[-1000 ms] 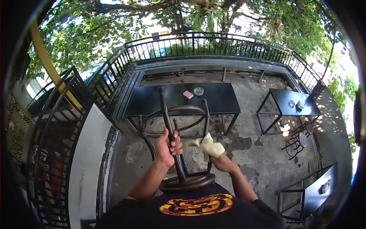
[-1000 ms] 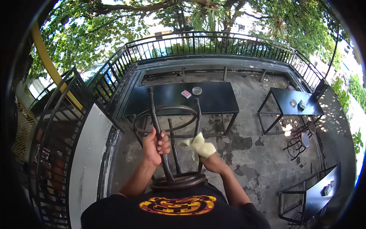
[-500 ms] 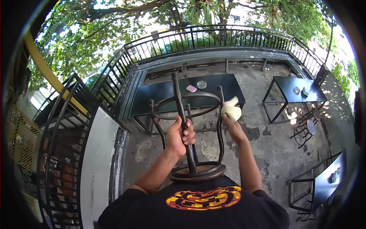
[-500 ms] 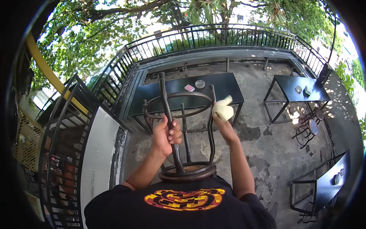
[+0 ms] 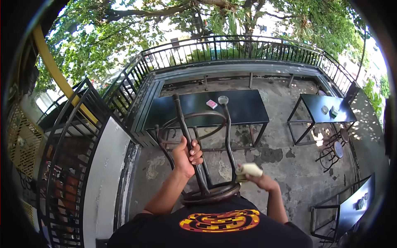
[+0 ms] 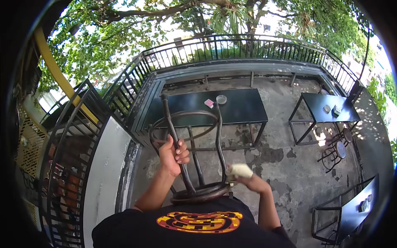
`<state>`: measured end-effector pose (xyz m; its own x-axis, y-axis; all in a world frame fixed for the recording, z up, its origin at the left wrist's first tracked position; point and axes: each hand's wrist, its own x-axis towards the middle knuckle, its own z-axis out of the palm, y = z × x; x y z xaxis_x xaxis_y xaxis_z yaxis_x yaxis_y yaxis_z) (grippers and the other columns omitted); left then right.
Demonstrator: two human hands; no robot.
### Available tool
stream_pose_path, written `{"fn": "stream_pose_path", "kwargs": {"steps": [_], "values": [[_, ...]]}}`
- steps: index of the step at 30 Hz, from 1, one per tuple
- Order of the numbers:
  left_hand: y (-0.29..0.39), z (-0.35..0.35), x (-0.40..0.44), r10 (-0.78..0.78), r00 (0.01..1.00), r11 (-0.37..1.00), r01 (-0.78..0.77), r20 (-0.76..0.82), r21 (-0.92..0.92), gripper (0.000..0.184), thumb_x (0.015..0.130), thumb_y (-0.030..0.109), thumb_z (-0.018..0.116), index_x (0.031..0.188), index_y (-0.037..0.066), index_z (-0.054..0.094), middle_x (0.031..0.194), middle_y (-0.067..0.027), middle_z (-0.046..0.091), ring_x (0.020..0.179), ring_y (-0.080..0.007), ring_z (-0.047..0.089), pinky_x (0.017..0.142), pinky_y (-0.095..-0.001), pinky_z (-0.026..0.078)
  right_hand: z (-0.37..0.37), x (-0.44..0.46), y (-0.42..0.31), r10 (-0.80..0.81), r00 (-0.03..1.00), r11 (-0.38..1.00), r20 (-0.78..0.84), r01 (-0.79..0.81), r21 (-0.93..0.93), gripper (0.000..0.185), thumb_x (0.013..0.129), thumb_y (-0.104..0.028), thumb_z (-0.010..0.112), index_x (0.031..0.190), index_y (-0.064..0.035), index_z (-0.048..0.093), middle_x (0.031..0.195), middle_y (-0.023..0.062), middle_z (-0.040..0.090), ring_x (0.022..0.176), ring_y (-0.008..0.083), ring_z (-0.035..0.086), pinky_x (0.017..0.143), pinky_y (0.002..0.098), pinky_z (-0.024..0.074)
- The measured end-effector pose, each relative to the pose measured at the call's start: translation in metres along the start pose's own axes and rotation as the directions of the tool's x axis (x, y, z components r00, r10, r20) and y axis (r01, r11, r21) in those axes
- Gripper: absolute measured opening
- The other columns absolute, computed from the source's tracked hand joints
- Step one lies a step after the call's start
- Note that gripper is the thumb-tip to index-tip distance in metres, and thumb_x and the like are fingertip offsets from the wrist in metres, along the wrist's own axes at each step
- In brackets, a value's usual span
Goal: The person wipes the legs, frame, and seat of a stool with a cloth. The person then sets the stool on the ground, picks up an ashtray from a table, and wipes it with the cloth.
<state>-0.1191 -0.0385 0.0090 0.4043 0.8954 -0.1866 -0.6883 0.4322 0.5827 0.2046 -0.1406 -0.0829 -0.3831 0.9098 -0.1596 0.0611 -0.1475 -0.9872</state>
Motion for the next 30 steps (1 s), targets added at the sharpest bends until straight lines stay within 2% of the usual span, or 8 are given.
{"fn": "stream_pose_path", "kwargs": {"steps": [4, 7, 8, 12, 18, 19, 22, 30], "values": [[-0.007, 0.024, -0.003, -0.046, 0.997, 0.998, 0.044, 0.061, 0.039, 0.049, 0.105, 0.058, 0.043, 0.089, 0.013, 0.051, 0.065, 0.0057, 0.036, 0.05, -0.0067, 0.028, 0.047, -0.0236, 0.024, -0.032, 0.063, -0.006, -0.203, 0.971, 0.958, -0.128, 0.171, -0.229, 0.039, 0.101, -0.017, 0.064, 0.139, -0.0064, 0.058, 0.127, 0.0036, 0.066, 0.114, 0.0146, 0.06, 0.101, 0.0322, 0.0482], [-0.012, 0.031, -0.002, -0.101, 0.987, 0.994, 0.094, 0.123, 0.064, 0.05, 0.105, 0.059, 0.042, 0.09, 0.012, 0.051, 0.065, 0.0055, 0.035, 0.05, -0.0069, 0.028, 0.047, -0.0241, 0.024, -0.04, 0.115, -0.032, -0.294, 0.863, 0.948, -0.411, 0.318, -0.012, 0.037, 0.106, -0.02, 0.059, 0.14, -0.0075, 0.059, 0.116, -0.0022, 0.063, 0.106, 0.0106, 0.058, 0.095, 0.029, 0.0473], [-0.013, 0.031, -0.004, -0.105, 0.987, 0.993, 0.098, 0.125, 0.061, 0.05, 0.105, 0.059, 0.042, 0.09, 0.012, 0.051, 0.065, 0.0055, 0.035, 0.051, -0.007, 0.028, 0.047, -0.0242, 0.024, -0.045, 0.128, -0.039, -0.372, 0.799, 0.925, -0.473, 0.361, -0.119, 0.041, 0.107, -0.023, 0.056, 0.146, -0.0095, 0.055, 0.114, -0.003, 0.063, 0.101, 0.0097, 0.057, 0.09, 0.0281, 0.0477], [-0.01, 0.024, -0.008, -0.087, 0.988, 0.996, 0.083, 0.125, 0.033, 0.05, 0.105, 0.059, 0.042, 0.09, 0.012, 0.051, 0.065, 0.0054, 0.035, 0.051, -0.0071, 0.028, 0.047, -0.0243, 0.024, -0.024, 0.122, -0.039, -0.316, 0.847, 0.942, -0.427, 0.334, -0.033, 0.043, 0.107, -0.023, 0.054, 0.148, -0.009, 0.054, 0.118, -0.0018, 0.061, 0.1, 0.0122, 0.056, 0.089, 0.0317, 0.0487], [0.001, -0.019, -0.017, -0.015, 1.0, 0.998, 0.015, -0.001, -0.058, 0.049, 0.105, 0.059, 0.043, 0.089, 0.014, 0.049, 0.063, 0.0061, 0.036, 0.049, -0.0066, 0.029, 0.046, -0.024, 0.025, 0.001, 0.066, 0.102, 0.143, 0.982, 0.987, -0.121, -0.151, -0.06, 0.039, 0.097, -0.023, 0.069, 0.133, -0.0088, 0.068, 0.129, 0.0056, 0.07, 0.122, 0.0152, 0.061, 0.105, 0.0326, 0.046], [0.002, -0.025, -0.018, 0.0, 1.0, 0.998, -0.002, -0.028, -0.065, 0.048, 0.105, 0.059, 0.043, 0.089, 0.014, 0.049, 0.064, 0.0062, 0.036, 0.049, -0.0064, 0.029, 0.046, -0.0239, 0.025, 0.025, 0.044, 0.051, 0.135, 0.987, 0.99, -0.087, -0.138, -0.032, 0.04, 0.096, -0.025, 0.07, 0.134, -0.0107, 0.069, 0.131, 0.004, 0.07, 0.125, 0.0162, 0.061, 0.107, 0.0318, 0.044], [0.004, -0.041, -0.019, 0.009, 1.0, 0.994, -0.012, -0.028, -0.11, 0.049, 0.105, 0.059, 0.044, 0.09, 0.013, 0.05, 0.065, 0.0064, 0.037, 0.05, -0.0062, 0.029, 0.047, -0.023, 0.024, 0.034, 0.046, 0.086, 0.066, 0.997, 0.781, 0.044, -0.079, 0.62, 0.05, 0.093, -0.007, 0.064, 0.141, -0.0001, 0.052, 0.133, 0.0118, 0.066, 0.124, 0.0265, 0.061, 0.107, 0.0433, 0.046], [0.006, -0.068, -0.027, 0.008, 0.99, 0.986, -0.031, -0.139, -0.165, 0.047, 0.107, 0.054, 0.041, 0.098, 0.01, 0.054, 0.073, 0.0038, 0.046, 0.056, -0.0063, 0.038, 0.051, -0.0218, 0.033, 0.012, 0.049, 0.041, -0.21, 0.971, 0.675, 0.115, 0.059, 0.736, 0.067, 0.077, -0.002, 0.065, 0.141, 0.0057, 0.05, 0.118, 0.0181, 0.068, 0.104, 0.0338, 0.069, 0.098, 0.046, 0.0511]]}}
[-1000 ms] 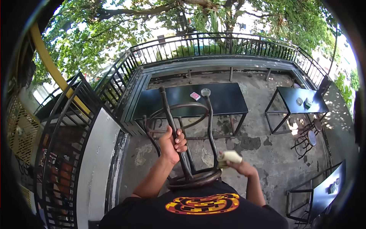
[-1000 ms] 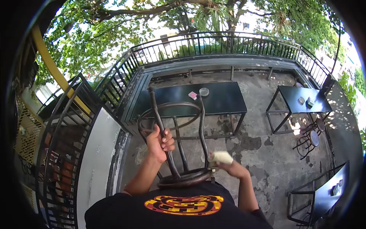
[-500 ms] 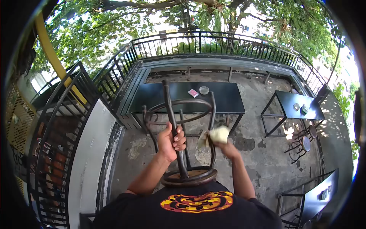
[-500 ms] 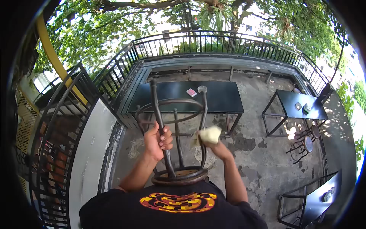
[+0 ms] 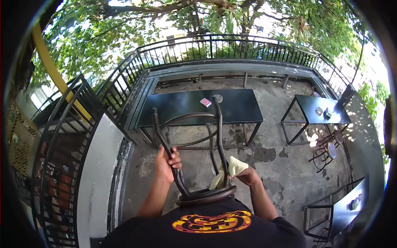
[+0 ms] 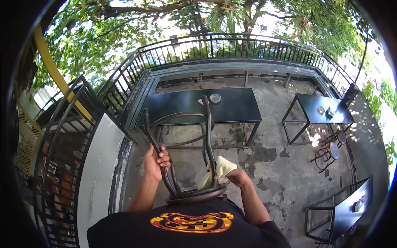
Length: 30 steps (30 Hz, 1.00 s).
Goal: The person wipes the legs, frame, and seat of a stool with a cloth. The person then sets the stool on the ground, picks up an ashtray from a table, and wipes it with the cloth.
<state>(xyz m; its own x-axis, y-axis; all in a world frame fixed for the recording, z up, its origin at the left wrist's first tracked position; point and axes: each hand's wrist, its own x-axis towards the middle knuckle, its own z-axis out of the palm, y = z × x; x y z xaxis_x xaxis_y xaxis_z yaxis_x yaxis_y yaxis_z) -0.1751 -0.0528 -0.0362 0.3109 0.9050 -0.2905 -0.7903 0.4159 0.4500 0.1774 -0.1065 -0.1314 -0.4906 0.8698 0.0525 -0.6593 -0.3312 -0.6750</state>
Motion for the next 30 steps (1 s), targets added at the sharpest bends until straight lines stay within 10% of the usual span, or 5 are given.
{"fn": "stream_pose_path", "kwargs": {"steps": [6, 10, 14, 21, 30], "values": [[-0.013, -0.017, 0.006, 0.379, 0.872, 0.849, -0.194, -0.311, 0.491, 0.024, 0.103, 0.035, 0.055, 0.103, 0.011, 0.055, 0.086, -0.0012, 0.061, 0.061, -0.0135, 0.053, 0.052, -0.0307, 0.043, 0.07, 0.006, 0.005, -0.064, 0.993, 0.972, 0.097, 0.04, 0.233, 0.066, 0.078, -0.007, 0.07, 0.14, 0.006, 0.049, 0.114, 0.0204, 0.069, 0.101, 0.0347, 0.071, 0.091, 0.0462, 0.0564], [-0.035, 0.0, 0.009, 0.88, 0.423, -0.015, -0.427, 0.215, 0.904, 0.037, 0.1, 0.019, 0.06, 0.134, 0.006, 0.054, 0.114, -0.0117, 0.065, 0.103, -0.0264, 0.065, 0.099, -0.0405, 0.049, 0.069, 0.009, 0.013, 0.061, 0.974, 0.987, 0.218, -0.092, 0.135, 0.062, 0.079, 0.0, 0.067, 0.138, 0.007, 0.05, 0.118, 0.0205, 0.069, 0.106, 0.0342, 0.071, 0.094, 0.0441, 0.0564], [-0.027, 0.05, -0.001, 0.051, 0.951, 0.92, -0.164, 0.306, 0.356, 0.049, 0.105, 0.042, 0.053, 0.136, 0.004, 0.053, 0.115, -0.0149, 0.063, 0.106, -0.03, 0.062, 0.104, -0.0423, 0.044, 0.087, 0.009, 0.011, 0.147, 0.989, 0.963, -0.007, -0.145, -0.226, 0.05, 0.085, -0.005, 0.07, 0.132, 0.0055, 0.057, 0.122, 0.0189, 0.068, 0.112, 0.0275, 0.068, 0.098, 0.0374, 0.0542], [-0.031, 0.085, 0.0, -0.122, 0.987, 0.984, 0.107, 0.103, 0.139, 0.049, 0.102, 0.062, 0.051, 0.087, 0.015, 0.048, 0.062, 0.008, 0.032, 0.047, -0.0037, 0.027, 0.047, -0.0215, 0.026, 0.13, 0.021, 0.007, -0.15, 0.988, 0.735, 0.037, 0.137, -0.664, 0.033, 0.096, -0.006, 0.062, 0.129, -0.0012, 0.062, 0.119, 0.0061, 0.068, 0.106, 0.0168, 0.062, 0.095, 0.034, 0.049], [-0.028, 0.085, -0.012, -0.119, 0.975, 0.978, 0.084, 0.186, 0.19, 0.05, 0.104, 0.062, 0.046, 0.086, 0.015, 0.048, 0.063, 0.0075, 0.033, 0.048, -0.0047, 0.028, 0.047, -0.0218, 0.026, 0.107, 0.016, -0.008, -0.529, 0.812, 0.717, -0.246, 0.272, -0.642, 0.041, 0.109, -0.024, 0.053, 0.143, 0.0002, 0.053, 0.125, 0.0059, 0.067, 0.111, 0.0143, 0.064, 0.096, 0.0314, 0.0514]]}}
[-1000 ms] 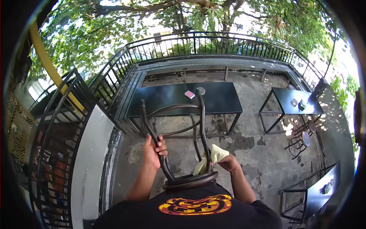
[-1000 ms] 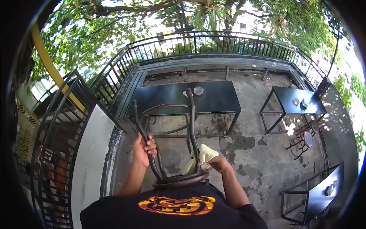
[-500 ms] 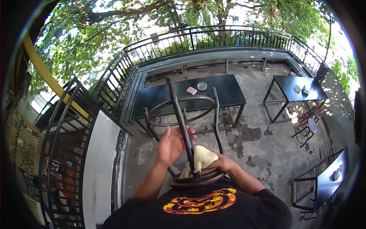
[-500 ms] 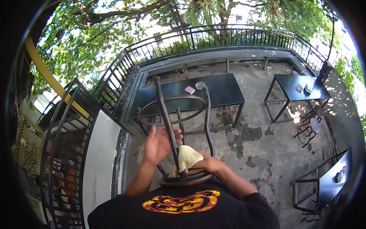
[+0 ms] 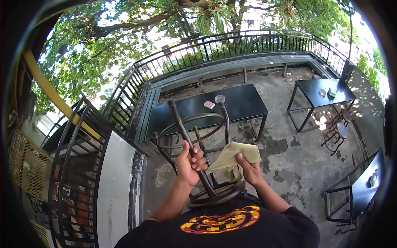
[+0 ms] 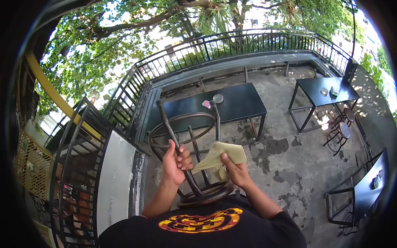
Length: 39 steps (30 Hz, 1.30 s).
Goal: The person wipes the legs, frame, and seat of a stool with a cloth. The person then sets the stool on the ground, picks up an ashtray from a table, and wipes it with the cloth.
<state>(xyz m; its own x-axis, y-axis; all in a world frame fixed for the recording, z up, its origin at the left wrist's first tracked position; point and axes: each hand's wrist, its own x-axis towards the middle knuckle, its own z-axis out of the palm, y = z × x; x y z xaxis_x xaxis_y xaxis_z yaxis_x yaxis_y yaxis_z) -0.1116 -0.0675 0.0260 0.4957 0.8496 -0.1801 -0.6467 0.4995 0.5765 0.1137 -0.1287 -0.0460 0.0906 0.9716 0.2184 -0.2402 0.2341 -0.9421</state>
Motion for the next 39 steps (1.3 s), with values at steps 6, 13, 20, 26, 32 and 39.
{"fn": "stream_pose_path", "kwargs": {"steps": [6, 13, 20, 26, 32, 39], "values": [[-0.001, 0.004, 0.002, -0.04, 0.999, 0.999, 0.04, 0.006, 0.03, 0.05, 0.103, 0.063, 0.045, 0.087, 0.016, 0.047, 0.063, 0.0074, 0.033, 0.049, -0.0051, 0.028, 0.047, -0.0224, 0.026, -0.004, 0.013, -0.027, -0.332, 0.94, 0.941, -0.081, 0.324, -0.092, 0.054, 0.112, -0.027, 0.044, 0.156, 0.0019, 0.033, 0.16, 0.015, 0.039, 0.145, 0.0222, 0.039, 0.12, 0.0381, 0.0299], [0.004, -0.014, -0.001, -0.008, 1.0, 0.999, 0.008, -0.008, -0.05, 0.052, 0.104, 0.062, 0.045, 0.085, 0.014, 0.049, 0.064, 0.0064, 0.034, 0.049, -0.0059, 0.028, 0.047, -0.0237, 0.027, -0.042, 0.024, -0.045, -0.184, 0.977, 0.843, -0.105, 0.212, 0.494, 0.059, 0.113, -0.034, 0.038, 0.16, -0.0021, 0.026, 0.162, 0.0122, 0.035, 0.148, 0.0264, 0.036, 0.122, 0.0389, 0.0283], [0.001, -0.017, 0.001, 0.004, 1.0, 0.999, -0.004, -0.012, -0.038, 0.052, 0.104, 0.062, 0.045, 0.085, 0.014, 0.05, 0.063, 0.0065, 0.034, 0.049, -0.0061, 0.028, 0.047, -0.0237, 0.027, -0.095, 0.028, 0.035, 0.051, 0.968, 0.998, -0.246, -0.039, 0.052, 0.059, 0.11, -0.032, 0.049, 0.159, -0.0054, 0.032, 0.155, 0.0107, 0.043, 0.137, 0.0252, 0.049, 0.113, 0.0353, 0.0376], [-0.005, -0.016, 0.006, 0.011, 0.993, 1.0, -0.011, -0.117, 0.005, 0.05, 0.102, 0.061, 0.052, 0.088, 0.013, 0.053, 0.066, 0.0055, 0.042, 0.048, -0.0042, 0.033, 0.046, -0.0206, 0.03, -0.022, 0.014, -0.056, -0.141, 0.989, 0.955, 0.044, 0.124, 0.269, 0.074, 0.096, -0.043, 0.067, 0.154, -0.0041, 0.045, 0.163, 0.0139, 0.035, 0.15, 0.0282, 0.033, 0.12, 0.0415, 0.0272], [-0.012, -0.004, 0.01, -0.031, 0.991, 0.995, 0.043, -0.133, 0.088, 0.029, 0.103, 0.038, 0.061, 0.111, 0.01, 0.064, 0.084, 0.0, 0.059, 0.051, -0.0001, 0.037, 0.046, -0.0163, 0.032, 0.012, 0.032, -0.081, -0.31, 0.852, 0.944, 0.422, 0.222, 0.244, 0.085, 0.091, -0.057, 0.063, 0.152, 0.0006, 0.048, 0.168, 0.0218, 0.018, 0.155, 0.0344, 0.022, 0.123, 0.0463, 0.0204], [-0.02, -0.015, 0.012, -0.012, 0.986, 0.994, 0.029, -0.166, 0.102, 0.028, 0.105, 0.035, 0.055, 0.113, 0.01, 0.065, 0.078, 0.0067, 0.061, 0.05, 0.0018, 0.04, 0.046, -0.016, 0.033, 0.033, 0.048, -0.077, -0.311, 0.808, 0.823, 0.501, -0.035, 0.567, 0.07, 0.1, -0.05, 0.056, 0.138, 0.0087, 0.057, 0.144, 0.0247, 0.055, 0.138, 0.0339, 0.049, 0.117, 0.0469, 0.0354]]}}
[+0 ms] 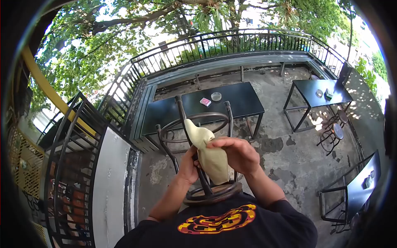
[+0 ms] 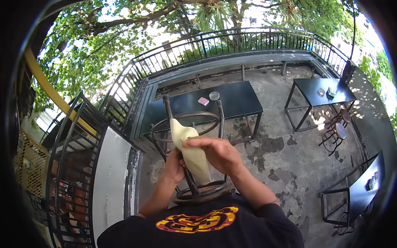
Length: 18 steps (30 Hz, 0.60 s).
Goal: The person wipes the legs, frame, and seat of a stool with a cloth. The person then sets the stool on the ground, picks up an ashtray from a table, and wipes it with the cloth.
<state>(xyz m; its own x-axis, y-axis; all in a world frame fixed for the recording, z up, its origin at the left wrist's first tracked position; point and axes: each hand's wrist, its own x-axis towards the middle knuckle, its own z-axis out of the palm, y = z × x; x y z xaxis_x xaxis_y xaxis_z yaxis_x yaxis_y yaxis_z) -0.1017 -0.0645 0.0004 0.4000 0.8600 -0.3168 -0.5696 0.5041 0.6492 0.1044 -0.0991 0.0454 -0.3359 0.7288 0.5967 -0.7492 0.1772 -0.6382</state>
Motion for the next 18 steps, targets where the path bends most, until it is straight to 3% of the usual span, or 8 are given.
{"fn": "stream_pose_path", "kwargs": {"steps": [1, 2, 5, 6, 10, 13, 16, 18], "values": [[0.001, 0.002, -0.002, -0.001, 1.0, 1.0, 0.001, -0.009, -0.018, 0.028, 0.106, 0.034, 0.053, 0.112, 0.01, 0.065, 0.076, 0.0078, 0.06, 0.05, 0.0021, 0.04, 0.045, -0.0159, 0.033, -0.001, 0.002, -0.001, 0.011, 1.0, 0.995, -0.016, -0.013, -0.103, 0.066, 0.1, -0.047, 0.058, 0.134, 0.0094, 0.059, 0.14, 0.0235, 0.059, 0.135, 0.0329, 0.053, 0.116, 0.046, 0.0366], [0.001, 0.0, -0.003, 0.003, 1.0, 1.0, -0.002, 0.03, -0.022, 0.029, 0.106, 0.034, 0.052, 0.111, 0.01, 0.066, 0.075, 0.008, 0.06, 0.049, 0.002, 0.04, 0.045, -0.0158, 0.032, 0.003, 0.001, 0.001, -0.035, 0.992, 0.988, -0.12, 0.017, -0.155, 0.041, 0.099, -0.027, 0.064, 0.123, 0.0072, 0.066, 0.127, 0.0191, 0.067, 0.125, 0.0286, 0.06, 0.112, 0.0427, 0.0405], [0.004, -0.006, -0.005, 0.018, 0.995, 0.999, -0.015, 0.101, -0.032, 0.028, 0.106, 0.033, 0.051, 0.108, 0.01, 0.067, 0.072, 0.0086, 0.058, 0.048, 0.0017, 0.039, 0.043, -0.0156, 0.031, -0.003, 0.001, 0.002, -0.052, 0.973, 0.95, -0.226, -0.022, -0.313, 0.025, 0.096, -0.008, 0.065, 0.117, 0.0041, 0.067, 0.123, 0.0153, 0.067, 0.121, 0.0251, 0.06, 0.108, 0.0395, 0.0431], [0.006, -0.004, -0.007, 0.029, 0.995, 0.999, -0.026, 0.092, -0.036, 0.027, 0.106, 0.032, 0.051, 0.107, 0.01, 0.066, 0.071, 0.0088, 0.058, 0.047, 0.0017, 0.038, 0.042, -0.0156, 0.03, -0.003, 0.003, 0.001, -0.097, 0.965, 0.945, -0.243, 0.013, -0.326, 0.022, 0.092, 0.007, 0.062, 0.112, 0.0004, 0.068, 0.117, 0.0105, 0.066, 0.115, 0.0211, 0.061, 0.104, 0.0357, 0.0441], [0.009, -0.009, -0.012, -0.002, 0.998, 0.996, 0.007, 0.062, -0.093, 0.019, 0.104, 0.025, 0.057, 0.1, 0.009, 0.064, 0.071, 0.0091, 0.054, 0.047, 0.0016, 0.036, 0.041, -0.015, 0.028, -0.017, 0.0, 0.004, -0.21, 0.94, 0.831, -0.27, 0.026, -0.556, 0.027, 0.09, 0.015, 0.051, 0.106, -0.0018, 0.066, 0.112, 0.0055, 0.062, 0.11, 0.0162, 0.058, 0.101, 0.0311, 0.0426], [0.009, -0.007, -0.013, 0.004, 0.999, 0.999, -0.002, 0.045, -0.037, 0.011, 0.1, 0.018, 0.063, 0.097, 0.008, 0.061, 0.072, 0.008, 0.051, 0.048, 0.0016, 0.035, 0.042, -0.0148, 0.028, -0.025, -0.004, 0.008, -0.289, 0.914, 0.718, -0.285, 0.01, -0.696, 0.031, 0.084, 0.018, 0.049, 0.102, -0.0013, 0.066, 0.108, 0.0075, 0.062, 0.104, 0.017, 0.059, 0.095, 0.0314, 0.0456], [0.007, -0.011, -0.011, -0.027, 0.999, 0.996, 0.029, 0.03, -0.089, 0.009, 0.099, 0.015, 0.064, 0.097, 0.006, 0.06, 0.071, 0.0071, 0.052, 0.048, 0.0016, 0.034, 0.043, -0.0156, 0.027, -0.023, -0.004, 0.004, -0.28, 0.914, 0.514, -0.294, -0.116, -0.85, 0.034, 0.076, 0.02, 0.047, 0.094, -0.001, 0.066, 0.103, 0.0085, 0.062, 0.099, 0.0201, 0.062, 0.089, 0.0298, 0.0481], [0.008, -0.007, -0.013, -0.024, 1.0, 0.996, 0.026, 0.02, -0.085, 0.008, 0.098, 0.012, 0.065, 0.097, 0.007, 0.059, 0.072, 0.0076, 0.05, 0.049, 0.0017, 0.034, 0.044, -0.0155, 0.027, -0.03, -0.01, 0.008, -0.238, 0.923, 0.335, -0.303, -0.215, -0.917, 0.032, 0.077, 0.016, 0.049, 0.096, -0.0016, 0.068, 0.101, 0.0104, 0.063, 0.094, 0.024, 0.064, 0.086, 0.0314, 0.0506]]}}
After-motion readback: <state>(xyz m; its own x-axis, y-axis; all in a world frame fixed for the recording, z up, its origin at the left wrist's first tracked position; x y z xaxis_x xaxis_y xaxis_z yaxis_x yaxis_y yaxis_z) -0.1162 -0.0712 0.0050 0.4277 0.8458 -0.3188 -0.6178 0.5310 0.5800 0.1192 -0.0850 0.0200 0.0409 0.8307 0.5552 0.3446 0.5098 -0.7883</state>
